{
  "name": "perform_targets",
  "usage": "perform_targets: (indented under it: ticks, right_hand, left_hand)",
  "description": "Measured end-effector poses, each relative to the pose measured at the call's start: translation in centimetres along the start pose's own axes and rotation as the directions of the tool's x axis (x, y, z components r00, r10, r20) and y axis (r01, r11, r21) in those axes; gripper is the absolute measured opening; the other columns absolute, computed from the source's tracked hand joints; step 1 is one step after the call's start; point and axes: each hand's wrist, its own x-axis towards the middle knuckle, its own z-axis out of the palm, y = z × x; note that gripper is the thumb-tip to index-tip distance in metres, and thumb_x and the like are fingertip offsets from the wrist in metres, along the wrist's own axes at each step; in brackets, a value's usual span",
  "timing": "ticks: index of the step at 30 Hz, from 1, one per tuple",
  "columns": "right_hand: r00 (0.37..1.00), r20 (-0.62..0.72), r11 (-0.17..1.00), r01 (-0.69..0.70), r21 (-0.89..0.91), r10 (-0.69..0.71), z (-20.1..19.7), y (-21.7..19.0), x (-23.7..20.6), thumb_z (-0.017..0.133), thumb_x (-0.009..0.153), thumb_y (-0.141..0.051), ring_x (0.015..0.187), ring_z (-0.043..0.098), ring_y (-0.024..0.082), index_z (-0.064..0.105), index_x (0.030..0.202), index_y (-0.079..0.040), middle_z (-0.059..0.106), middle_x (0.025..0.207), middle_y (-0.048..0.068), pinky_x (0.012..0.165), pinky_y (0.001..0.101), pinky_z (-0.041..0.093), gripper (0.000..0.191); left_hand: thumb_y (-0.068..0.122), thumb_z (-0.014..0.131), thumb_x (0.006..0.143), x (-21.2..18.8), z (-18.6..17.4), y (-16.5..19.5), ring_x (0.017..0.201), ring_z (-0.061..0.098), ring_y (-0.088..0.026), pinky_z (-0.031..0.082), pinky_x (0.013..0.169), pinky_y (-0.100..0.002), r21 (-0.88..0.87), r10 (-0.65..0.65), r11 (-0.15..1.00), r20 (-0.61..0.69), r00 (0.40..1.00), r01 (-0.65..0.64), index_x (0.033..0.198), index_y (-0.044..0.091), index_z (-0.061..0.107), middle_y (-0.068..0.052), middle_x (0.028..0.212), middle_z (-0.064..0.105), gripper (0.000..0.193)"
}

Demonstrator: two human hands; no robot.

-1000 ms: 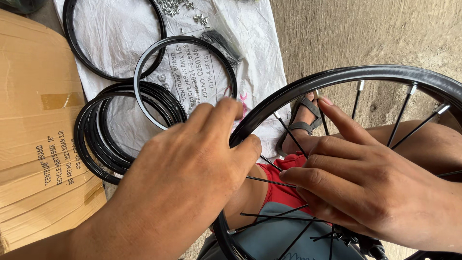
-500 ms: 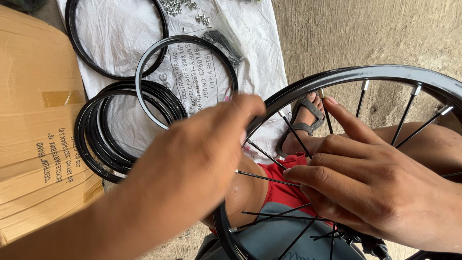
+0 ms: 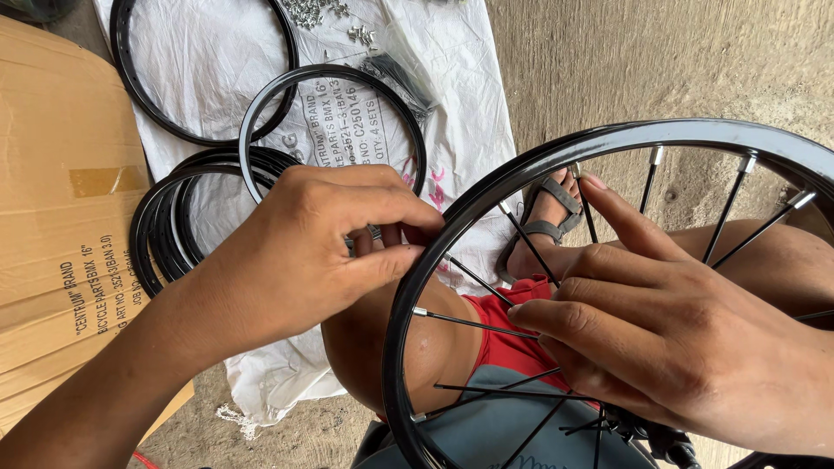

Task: The person assembles a bicycle wheel by inserting spokes into the hub and rim, then secures them with nipples. They continue adding spokes and tightening them by hand, rotating the wheel to access different sections.

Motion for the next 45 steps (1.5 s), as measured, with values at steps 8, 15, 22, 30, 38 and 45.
perform_targets:
  ticks: [8, 15, 22, 30, 38, 45]
  right_hand:
    - [1.000, -0.019, 1.000, 0.007, 0.004, -0.007, -0.2, -0.3, 0.3, 0.071, 0.084, -0.034, 0.103, 0.066, 0.021, 0.062, 0.126, -0.004, 0.064, 0.105, 0.004, 0.121, 0.0711, 0.014, 0.053]
    - [1.000, -0.002, 1.000, -0.029, -0.010, 0.029, 0.0, -0.2, 0.0, 0.073, 0.085, -0.033, 0.104, 0.068, 0.018, 0.064, 0.127, -0.007, 0.066, 0.102, 0.002, 0.122, 0.0720, 0.014, 0.050]
    - [1.000, -0.003, 1.000, -0.025, -0.015, 0.025, 0.0, -0.1, -0.1, 0.073, 0.084, -0.033, 0.104, 0.068, 0.018, 0.064, 0.127, -0.007, 0.066, 0.102, 0.002, 0.122, 0.0721, 0.014, 0.051]
    - [0.999, -0.023, 0.999, -0.024, -0.023, 0.024, 0.1, -0.3, 0.1, 0.073, 0.085, -0.032, 0.105, 0.069, 0.018, 0.063, 0.127, -0.007, 0.067, 0.103, 0.002, 0.122, 0.0722, 0.014, 0.050]
    - [0.999, 0.003, 0.999, -0.040, -0.010, 0.040, 0.1, -0.2, -0.1, 0.073, 0.084, -0.032, 0.112, 0.067, 0.021, 0.063, 0.128, -0.009, 0.066, 0.106, 0.003, 0.122, 0.0727, 0.013, 0.051]
    - [0.999, -0.023, 0.999, -0.026, -0.035, 0.026, 0.1, -0.3, -0.1, 0.073, 0.082, -0.032, 0.113, 0.067, 0.022, 0.062, 0.127, -0.008, 0.065, 0.106, 0.004, 0.122, 0.0709, 0.015, 0.053]
  left_hand:
    - [0.006, 0.076, 0.089, -0.3, 0.0, -1.0, 0.082, 0.076, -0.012, 0.060, 0.068, -0.024, -0.049, -0.022, 0.999, 0.011, 1.000, 0.023, 0.106, 0.005, 0.076, -0.004, 0.096, 0.076, 0.017]
    - [0.003, 0.077, 0.085, -0.1, 0.2, -1.2, 0.085, 0.074, -0.010, 0.059, 0.065, -0.021, -0.071, 0.021, 0.997, -0.016, 1.000, -0.022, 0.105, 0.006, 0.076, -0.004, 0.100, 0.074, 0.021]
    - [0.010, 0.081, 0.085, 0.0, 0.2, -1.7, 0.080, 0.072, -0.008, 0.057, 0.063, -0.022, -0.117, -0.053, 0.992, 0.030, 0.998, 0.056, 0.108, 0.009, 0.078, -0.001, 0.095, 0.075, 0.022]
    - [0.007, 0.081, 0.087, -0.4, 0.7, -2.3, 0.091, 0.075, -0.011, 0.062, 0.078, -0.023, -0.211, 0.045, 0.976, -0.010, 0.999, -0.046, 0.105, 0.007, 0.077, -0.002, 0.100, 0.075, 0.019]
    - [0.005, 0.081, 0.086, -0.2, 0.6, -2.1, 0.085, 0.075, -0.010, 0.060, 0.070, -0.022, -0.168, 0.021, 0.986, -0.014, 1.000, -0.023, 0.102, 0.006, 0.077, -0.002, 0.096, 0.076, 0.017]
    - [0.005, 0.081, 0.085, -0.3, 0.7, -2.1, 0.088, 0.074, -0.010, 0.060, 0.072, -0.021, -0.166, 0.038, 0.985, -0.028, 0.999, -0.043, 0.101, 0.007, 0.077, -0.003, 0.098, 0.075, 0.017]
